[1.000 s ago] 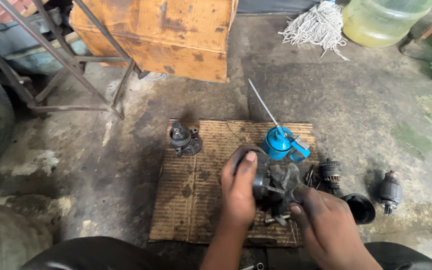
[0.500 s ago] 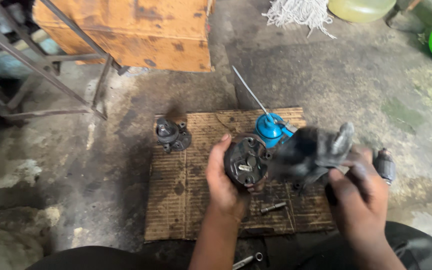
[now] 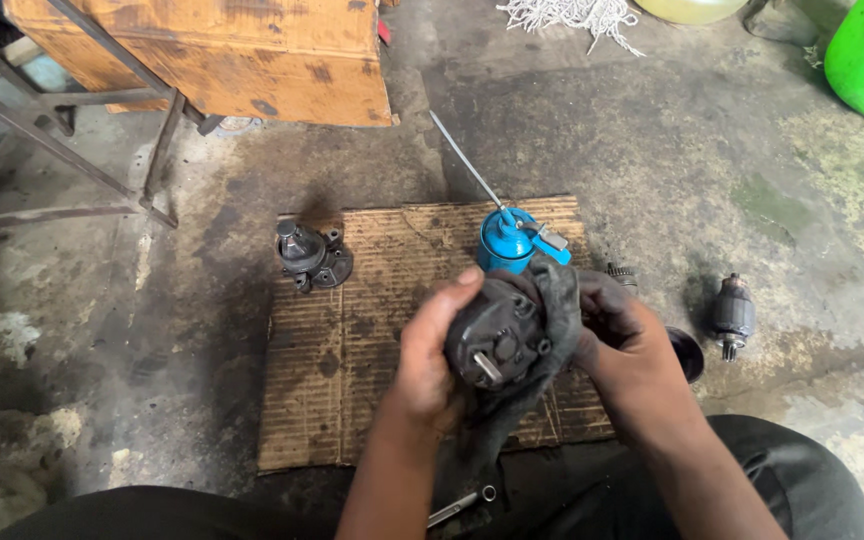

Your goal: The person sits on the floor and cleans a cylindrical metal mechanical part using a rag. They wipe the exterior and interior surfaces of the part, then spray it with a blue oil can. The person continues to wipe the part and other disassembled components on the cardboard mat.

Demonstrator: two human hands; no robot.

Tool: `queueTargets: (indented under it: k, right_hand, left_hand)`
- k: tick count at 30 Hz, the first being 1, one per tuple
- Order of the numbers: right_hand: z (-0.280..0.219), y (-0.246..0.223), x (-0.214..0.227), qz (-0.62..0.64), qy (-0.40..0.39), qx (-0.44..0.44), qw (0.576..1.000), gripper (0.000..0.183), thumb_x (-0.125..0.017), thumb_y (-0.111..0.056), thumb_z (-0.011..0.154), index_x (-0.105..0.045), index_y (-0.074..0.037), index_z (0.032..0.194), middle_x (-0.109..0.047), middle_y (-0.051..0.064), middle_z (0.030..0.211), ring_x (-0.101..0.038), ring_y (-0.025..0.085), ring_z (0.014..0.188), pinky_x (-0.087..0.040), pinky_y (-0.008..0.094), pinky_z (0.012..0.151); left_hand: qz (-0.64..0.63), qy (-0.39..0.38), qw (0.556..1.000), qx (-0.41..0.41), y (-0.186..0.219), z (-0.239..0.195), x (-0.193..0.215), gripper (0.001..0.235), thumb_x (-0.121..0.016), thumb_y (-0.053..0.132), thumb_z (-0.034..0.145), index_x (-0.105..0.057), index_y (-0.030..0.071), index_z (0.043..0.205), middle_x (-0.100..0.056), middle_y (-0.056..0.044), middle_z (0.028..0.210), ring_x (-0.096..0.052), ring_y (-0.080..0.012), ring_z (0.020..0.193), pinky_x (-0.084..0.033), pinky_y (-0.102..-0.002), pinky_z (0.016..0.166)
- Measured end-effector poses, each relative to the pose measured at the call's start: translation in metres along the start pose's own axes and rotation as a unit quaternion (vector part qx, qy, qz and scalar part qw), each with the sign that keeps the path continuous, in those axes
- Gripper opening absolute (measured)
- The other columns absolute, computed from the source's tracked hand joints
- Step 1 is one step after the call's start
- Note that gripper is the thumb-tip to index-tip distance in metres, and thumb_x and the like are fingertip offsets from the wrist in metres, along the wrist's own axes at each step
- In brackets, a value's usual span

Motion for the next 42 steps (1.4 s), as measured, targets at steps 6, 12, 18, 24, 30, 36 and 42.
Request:
queueTargets:
  k: [6,12,18,24,30,36,42]
  right_hand:
    - [-0.009,-0.004,-0.016,0.148,-0.043,-0.153,0.976,0.065,-0.066,-0.014,0.085,-0.049,-0.005,0.147,-0.066,0.005,0.134,-0.062,0.019,0.123,-0.048,0.035,0.103]
    - [-0.013,0.026,-0.007,0.088,0.002,-0.2,0.976,0.069,-0.056,0.0,0.096,-0.043,-0.015,0.162,-0.064,0.017,0.136,-0.055,0.026,0.114,-0.043,0.04,0.093]
    - [-0.013,0.009,-0.009,-0.062,0.008,0.044,0.997,0.057,-0.047,0.002,0.091,-0.05,0.002,0.148,-0.067,0.008,0.127,-0.06,0.013,0.117,-0.048,0.028,0.101]
    - [-0.018,0.023,0.004,-0.012,0.16,0.01,0.987,0.041,-0.044,-0.003,0.102,-0.065,0.005,0.136,-0.071,0.013,0.111,-0.064,0.016,0.096,-0.051,0.03,0.086]
    - [-0.008,0.01,-0.005,0.288,0.096,-0.094,0.948,0.048,-0.05,-0.02,0.099,-0.055,0.006,0.139,-0.068,0.018,0.123,-0.068,0.025,0.107,-0.054,0.039,0.093]
    - [-0.012,-0.006,-0.025,0.328,-0.039,-0.11,0.937,0.066,-0.061,-0.018,0.09,-0.045,0.005,0.15,-0.065,0.019,0.133,-0.066,0.027,0.118,-0.051,0.041,0.1]
    - [-0.012,0.013,-0.011,0.176,0.026,-0.069,0.982,0.063,-0.051,-0.001,0.087,-0.048,0.005,0.15,-0.067,0.015,0.128,-0.065,0.022,0.114,-0.05,0.036,0.099]
  left_hand:
    - [0.075,-0.048,0.996,0.006,0.003,-0.006,-0.011,0.038,-0.056,0.033,0.105,-0.07,-0.003,0.107,-0.074,-0.012,0.094,-0.071,-0.0195,0.082,-0.057,-0.033,0.078]
    - [0.261,-0.037,0.961,-0.085,0.019,-0.015,-0.03,0.042,-0.059,0.034,0.096,-0.07,-0.002,0.114,-0.072,-0.009,0.1,-0.067,-0.0165,0.093,-0.052,-0.03,0.088]
    - [0.258,-0.031,0.96,-0.105,0.015,-0.01,-0.035,0.039,-0.061,0.03,0.093,-0.068,-0.001,0.115,-0.068,-0.005,0.102,-0.061,-0.0135,0.095,-0.05,-0.029,0.089]
    - [0.297,-0.037,0.945,-0.131,0.004,-0.012,-0.042,0.035,-0.063,0.027,0.098,-0.066,-0.003,0.114,-0.066,-0.006,0.104,-0.059,-0.0136,0.1,-0.049,-0.029,0.094]
    - [0.08,-0.038,0.993,-0.08,-0.012,0.004,-0.036,0.034,-0.059,0.027,0.101,-0.067,-0.003,0.116,-0.071,-0.011,0.103,-0.067,-0.0186,0.094,-0.053,-0.033,0.089]
    - [0.015,-0.04,0.997,-0.058,-0.007,0.0,-0.027,0.039,-0.054,0.034,0.1,-0.069,-0.001,0.11,-0.074,-0.012,0.098,-0.071,-0.02,0.088,-0.056,-0.033,0.086]
    - [0.175,-0.042,0.976,-0.119,0.004,-0.003,-0.034,0.033,-0.055,0.029,0.102,-0.067,0.0,0.112,-0.069,-0.008,0.101,-0.065,-0.016,0.096,-0.051,-0.03,0.09]
Point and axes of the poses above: each hand's wrist, its own z-axis towards the middle knuckle, its own x-axis out of the back of the hand, y = z × x, the point moved 7 cm from there along z, towards the middle knuckle
